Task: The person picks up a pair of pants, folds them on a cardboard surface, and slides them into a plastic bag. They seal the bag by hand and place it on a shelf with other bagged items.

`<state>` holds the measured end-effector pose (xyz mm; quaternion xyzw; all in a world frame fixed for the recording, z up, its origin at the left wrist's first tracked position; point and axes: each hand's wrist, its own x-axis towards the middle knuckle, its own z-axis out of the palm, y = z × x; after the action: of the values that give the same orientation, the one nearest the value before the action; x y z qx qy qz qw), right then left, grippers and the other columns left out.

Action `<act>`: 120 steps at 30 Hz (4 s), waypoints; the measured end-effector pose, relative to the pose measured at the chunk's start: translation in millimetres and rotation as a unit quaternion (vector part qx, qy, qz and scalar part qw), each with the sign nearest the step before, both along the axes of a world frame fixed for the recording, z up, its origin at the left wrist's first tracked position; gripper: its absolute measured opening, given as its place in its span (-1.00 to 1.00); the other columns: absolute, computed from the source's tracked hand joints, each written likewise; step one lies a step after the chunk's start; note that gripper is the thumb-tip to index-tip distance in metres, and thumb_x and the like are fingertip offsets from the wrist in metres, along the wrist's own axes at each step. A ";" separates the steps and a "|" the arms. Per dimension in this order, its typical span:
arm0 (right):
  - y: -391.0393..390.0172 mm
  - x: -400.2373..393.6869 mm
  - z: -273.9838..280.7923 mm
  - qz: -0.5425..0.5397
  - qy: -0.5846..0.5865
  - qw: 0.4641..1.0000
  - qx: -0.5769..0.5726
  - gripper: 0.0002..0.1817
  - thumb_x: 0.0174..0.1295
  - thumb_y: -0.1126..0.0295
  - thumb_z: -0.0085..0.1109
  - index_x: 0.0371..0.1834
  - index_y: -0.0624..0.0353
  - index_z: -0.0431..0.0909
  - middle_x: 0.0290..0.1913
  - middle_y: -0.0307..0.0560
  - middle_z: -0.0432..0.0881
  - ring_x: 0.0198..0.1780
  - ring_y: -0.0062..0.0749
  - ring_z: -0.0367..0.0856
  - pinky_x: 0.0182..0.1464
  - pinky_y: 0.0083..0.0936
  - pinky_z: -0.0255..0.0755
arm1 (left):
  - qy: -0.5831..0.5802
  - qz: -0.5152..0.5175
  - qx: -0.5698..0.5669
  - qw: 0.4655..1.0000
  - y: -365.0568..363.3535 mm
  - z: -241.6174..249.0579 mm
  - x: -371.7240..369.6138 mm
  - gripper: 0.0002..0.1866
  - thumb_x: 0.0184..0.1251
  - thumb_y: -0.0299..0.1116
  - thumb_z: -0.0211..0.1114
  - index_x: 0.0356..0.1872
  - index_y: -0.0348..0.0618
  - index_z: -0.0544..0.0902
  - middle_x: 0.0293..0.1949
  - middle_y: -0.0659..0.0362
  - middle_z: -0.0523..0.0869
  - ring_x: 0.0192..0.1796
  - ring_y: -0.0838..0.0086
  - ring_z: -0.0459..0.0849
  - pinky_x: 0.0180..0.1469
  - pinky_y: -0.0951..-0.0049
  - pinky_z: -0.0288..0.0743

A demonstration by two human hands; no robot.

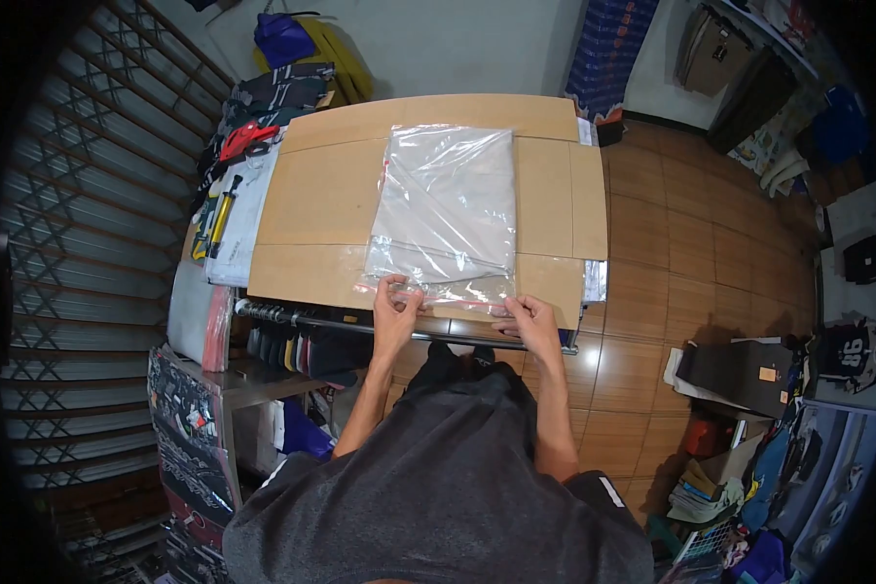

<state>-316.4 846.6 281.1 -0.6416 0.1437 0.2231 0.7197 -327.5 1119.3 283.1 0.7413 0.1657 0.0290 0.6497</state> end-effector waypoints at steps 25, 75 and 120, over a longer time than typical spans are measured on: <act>1.4 0.0 0.7 -0.007 -0.005 1.000 0.005 -0.68 0.61 0.17 0.18 -0.09 0.25 0.66 -0.10 0.06 0.85 -0.20 -0.27 0.90 -0.18 -0.49 0.70 | 0.017 -0.032 -0.005 0.999 -8.3 -3.0 5.8 -0.60 0.44 -0.52 0.40 0.18 -0.25 0.44 -0.36 0.07 0.76 -0.35 0.48 0.81 -0.30 0.50 0.70; 3.5 4.0 3.4 -0.017 0.012 1.000 0.003 -0.50 0.68 0.04 0.01 0.09 0.36 0.62 -0.12 0.17 0.83 -0.27 -0.23 0.89 -0.23 -0.49 0.73 | 0.007 -0.082 -0.064 0.995 -44.5 -5.6 7.4 -0.57 0.45 -0.51 0.43 0.19 -0.32 0.40 -0.22 0.03 0.74 -0.26 0.44 0.84 -0.24 0.52 0.76; 50.7 97.6 1.3 -0.198 -0.227 0.879 -0.370 -0.60 0.28 0.34 0.50 0.01 0.45 0.68 -0.25 0.03 0.81 -0.27 -0.45 0.75 -0.23 -0.47 0.62 | -0.129 -0.035 0.195 0.972 109.1 10.9 97.2 -0.38 0.47 -0.33 0.47 0.44 -0.33 0.46 0.15 -0.14 0.71 0.12 0.27 0.75 0.09 0.31 0.69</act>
<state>-218.8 897.3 282.5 -0.8523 0.1729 -0.1450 0.4719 -230.3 1228.4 294.0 0.8491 0.0454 0.1335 0.5090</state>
